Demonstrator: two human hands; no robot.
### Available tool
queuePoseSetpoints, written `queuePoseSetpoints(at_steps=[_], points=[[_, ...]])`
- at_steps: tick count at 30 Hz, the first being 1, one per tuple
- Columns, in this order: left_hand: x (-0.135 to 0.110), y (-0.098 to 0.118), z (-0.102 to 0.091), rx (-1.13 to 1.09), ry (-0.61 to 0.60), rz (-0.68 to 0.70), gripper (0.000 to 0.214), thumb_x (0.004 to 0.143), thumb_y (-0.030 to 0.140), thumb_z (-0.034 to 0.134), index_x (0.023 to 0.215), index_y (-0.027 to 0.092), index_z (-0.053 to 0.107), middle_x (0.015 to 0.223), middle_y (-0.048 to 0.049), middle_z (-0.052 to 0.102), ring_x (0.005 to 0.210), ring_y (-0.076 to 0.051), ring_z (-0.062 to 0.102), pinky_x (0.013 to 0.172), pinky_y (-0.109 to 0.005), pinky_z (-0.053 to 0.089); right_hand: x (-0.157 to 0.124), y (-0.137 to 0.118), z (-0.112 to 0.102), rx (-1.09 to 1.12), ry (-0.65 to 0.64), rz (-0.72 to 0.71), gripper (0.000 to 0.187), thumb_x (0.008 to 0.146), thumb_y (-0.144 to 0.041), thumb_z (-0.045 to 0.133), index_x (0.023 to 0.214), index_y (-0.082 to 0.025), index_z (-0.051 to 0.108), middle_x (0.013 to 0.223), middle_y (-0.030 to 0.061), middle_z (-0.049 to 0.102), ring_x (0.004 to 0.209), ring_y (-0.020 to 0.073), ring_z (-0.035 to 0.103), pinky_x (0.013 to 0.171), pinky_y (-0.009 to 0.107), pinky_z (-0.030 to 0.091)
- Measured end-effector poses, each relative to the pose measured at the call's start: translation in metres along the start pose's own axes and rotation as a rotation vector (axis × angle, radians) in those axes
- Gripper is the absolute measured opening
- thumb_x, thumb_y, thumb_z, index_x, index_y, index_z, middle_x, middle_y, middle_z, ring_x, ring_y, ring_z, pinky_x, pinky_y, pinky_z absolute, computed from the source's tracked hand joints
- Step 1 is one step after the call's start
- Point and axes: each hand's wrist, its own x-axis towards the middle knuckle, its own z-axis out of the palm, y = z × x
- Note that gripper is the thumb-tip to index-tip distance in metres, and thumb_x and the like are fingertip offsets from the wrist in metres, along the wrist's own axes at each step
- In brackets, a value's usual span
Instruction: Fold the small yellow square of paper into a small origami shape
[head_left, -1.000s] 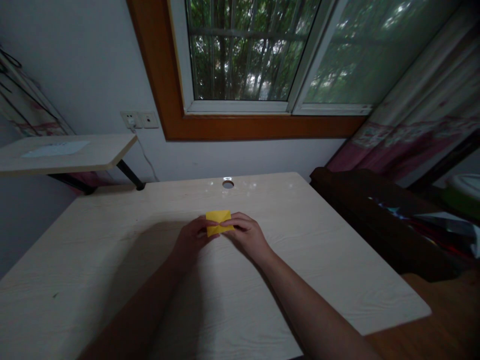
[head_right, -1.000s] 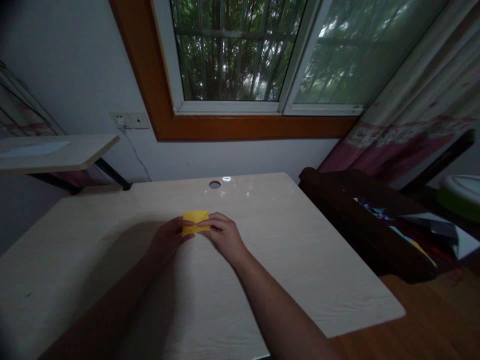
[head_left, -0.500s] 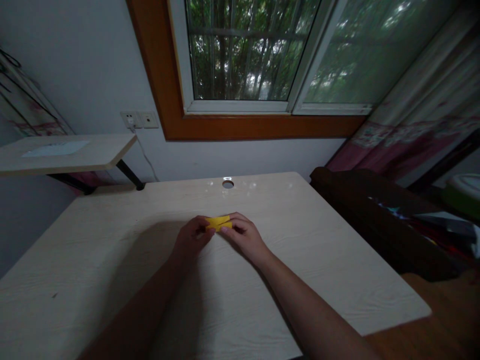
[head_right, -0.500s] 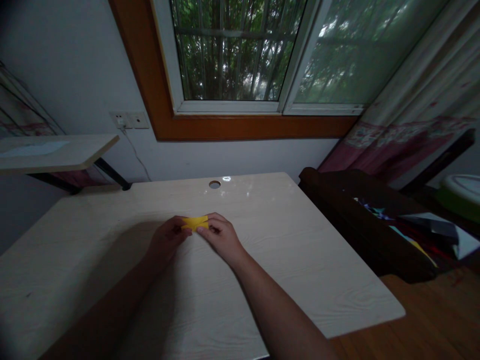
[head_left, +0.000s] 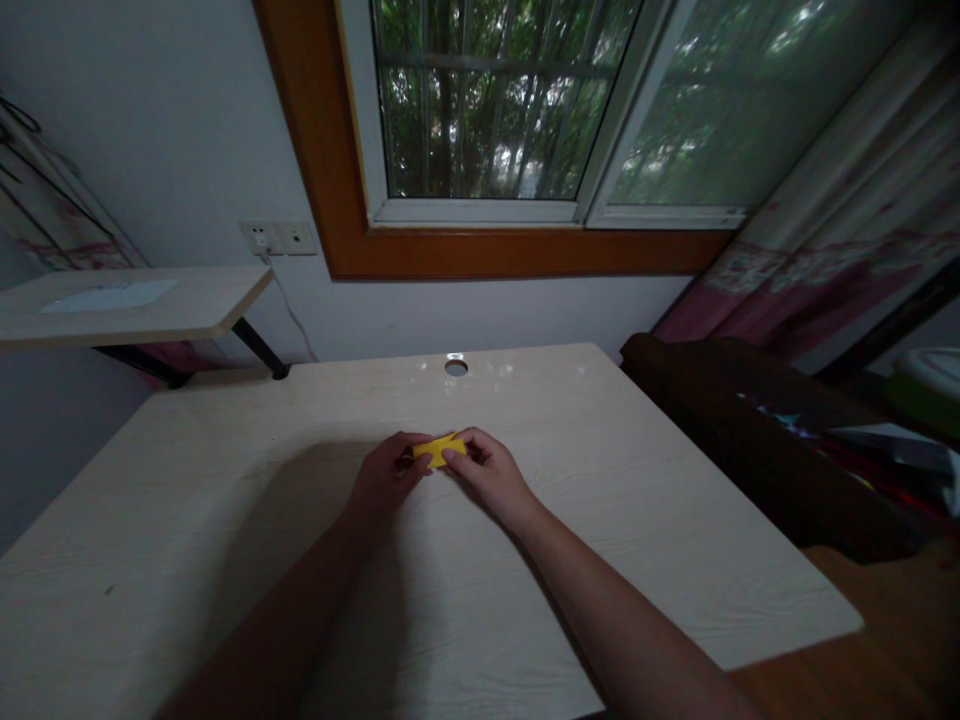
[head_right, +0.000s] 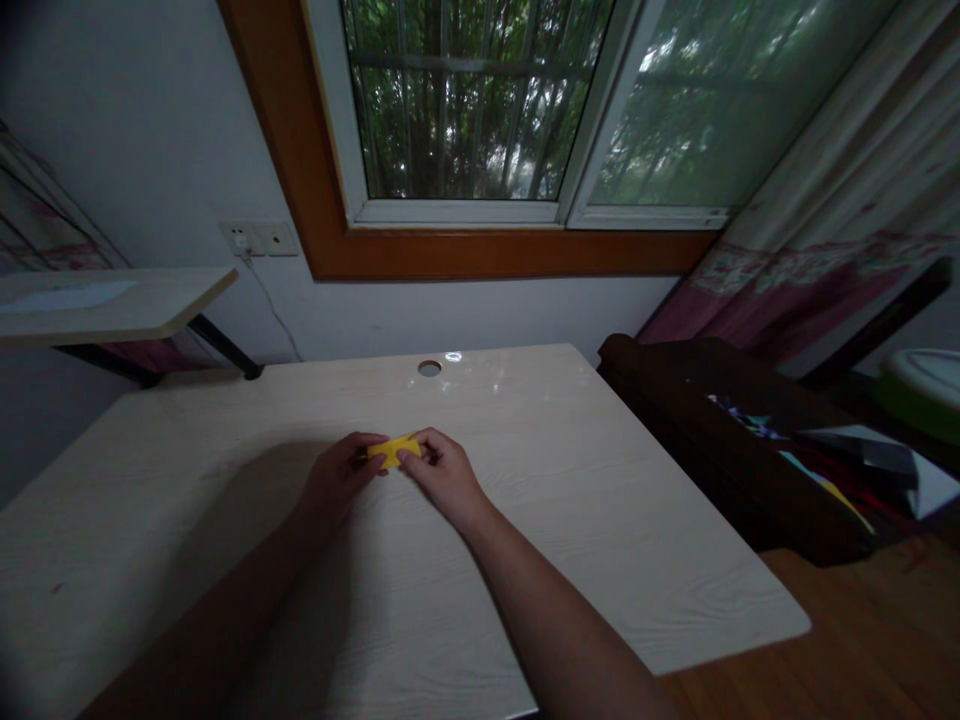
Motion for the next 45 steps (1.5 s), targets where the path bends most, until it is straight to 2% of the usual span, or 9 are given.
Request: queuePoseSetpoints(at_steps=[5,10,16,22,28,32,36,45], points=[[0.0,0.002,0.001,0.026,-0.022,0.016,0.025,0.085,0.034,0.06,0.105,0.02,0.065,0.102,-0.0048,0.068,0.08,-0.016,0.07,0.074,-0.031,0.061,0.0,-0.003,0.0,-0.014,0.002,0.009,0.028,0.077,-0.044,0.07,0.085,-0.018,0.061,0.073,0.0013,0.065,0.064,0.0143,0.061,0.061,0.027,0.049],[0.0,0.001,0.002,0.038,0.017,-0.008,0.024,0.084,0.033,0.061,0.104,0.02,0.065,0.1,-0.0047,0.069,0.084,-0.017,0.07,0.074,-0.03,0.061,0.002,-0.005,-0.004,-0.142,0.064,-0.175,0.019,0.079,-0.037,0.069,0.078,-0.019,0.064,0.095,0.0058,0.066,0.086,0.0176,0.061,0.076,0.03,0.049],[0.001,0.009,0.002,0.061,-0.006,-0.021,0.023,0.084,0.034,0.061,0.1,0.018,0.067,0.095,-0.0049,0.071,0.08,-0.017,0.069,0.071,-0.028,0.059,0.001,-0.006,-0.003,-0.12,0.04,-0.151,0.022,0.081,-0.036,0.068,0.071,-0.019,0.059,0.082,0.003,0.063,0.075,0.0157,0.058,0.067,0.027,0.048],[0.0,0.013,0.0,0.151,-0.028,0.022,0.023,0.086,0.033,0.059,0.101,0.019,0.069,0.094,-0.0057,0.072,0.082,-0.017,0.068,0.072,-0.027,0.056,0.0,-0.012,-0.004,-0.132,-0.002,-0.228,0.016,0.083,-0.034,0.067,0.075,-0.019,0.064,0.095,0.0066,0.065,0.089,0.0183,0.061,0.077,0.031,0.048],[0.001,0.01,-0.001,0.195,-0.019,0.046,0.022,0.086,0.031,0.058,0.101,0.02,0.069,0.094,-0.0047,0.072,0.084,-0.018,0.067,0.075,-0.027,0.054,0.002,-0.009,-0.006,-0.183,0.025,-0.232,0.019,0.082,-0.034,0.068,0.07,-0.019,0.063,0.082,0.0037,0.061,0.078,0.0168,0.058,0.071,0.03,0.047],[0.0,0.012,0.0,0.149,0.012,-0.017,0.024,0.085,0.031,0.059,0.104,0.02,0.067,0.093,-0.0047,0.071,0.079,-0.016,0.067,0.07,-0.026,0.055,0.002,-0.011,-0.006,-0.213,0.058,-0.231,0.02,0.081,-0.032,0.069,0.067,-0.019,0.063,0.077,0.0025,0.06,0.074,0.016,0.057,0.068,0.028,0.045],[0.001,0.012,0.002,0.162,0.049,-0.008,0.024,0.084,0.031,0.06,0.104,0.02,0.067,0.085,-0.0028,0.069,0.072,-0.014,0.065,0.066,-0.025,0.055,0.002,-0.012,-0.005,-0.216,0.093,-0.225,0.018,0.079,-0.031,0.071,0.067,-0.019,0.064,0.076,0.0023,0.06,0.071,0.0158,0.056,0.065,0.028,0.044],[0.0,0.012,0.003,0.172,0.076,-0.026,0.021,0.084,0.031,0.06,0.1,0.02,0.067,0.082,-0.0021,0.069,0.072,-0.015,0.066,0.065,-0.024,0.053,0.001,-0.007,-0.003,-0.116,0.139,-0.082,0.024,0.074,-0.039,0.074,0.072,-0.018,0.062,0.069,-0.0003,0.059,0.062,0.0134,0.052,0.058,0.025,0.041]])
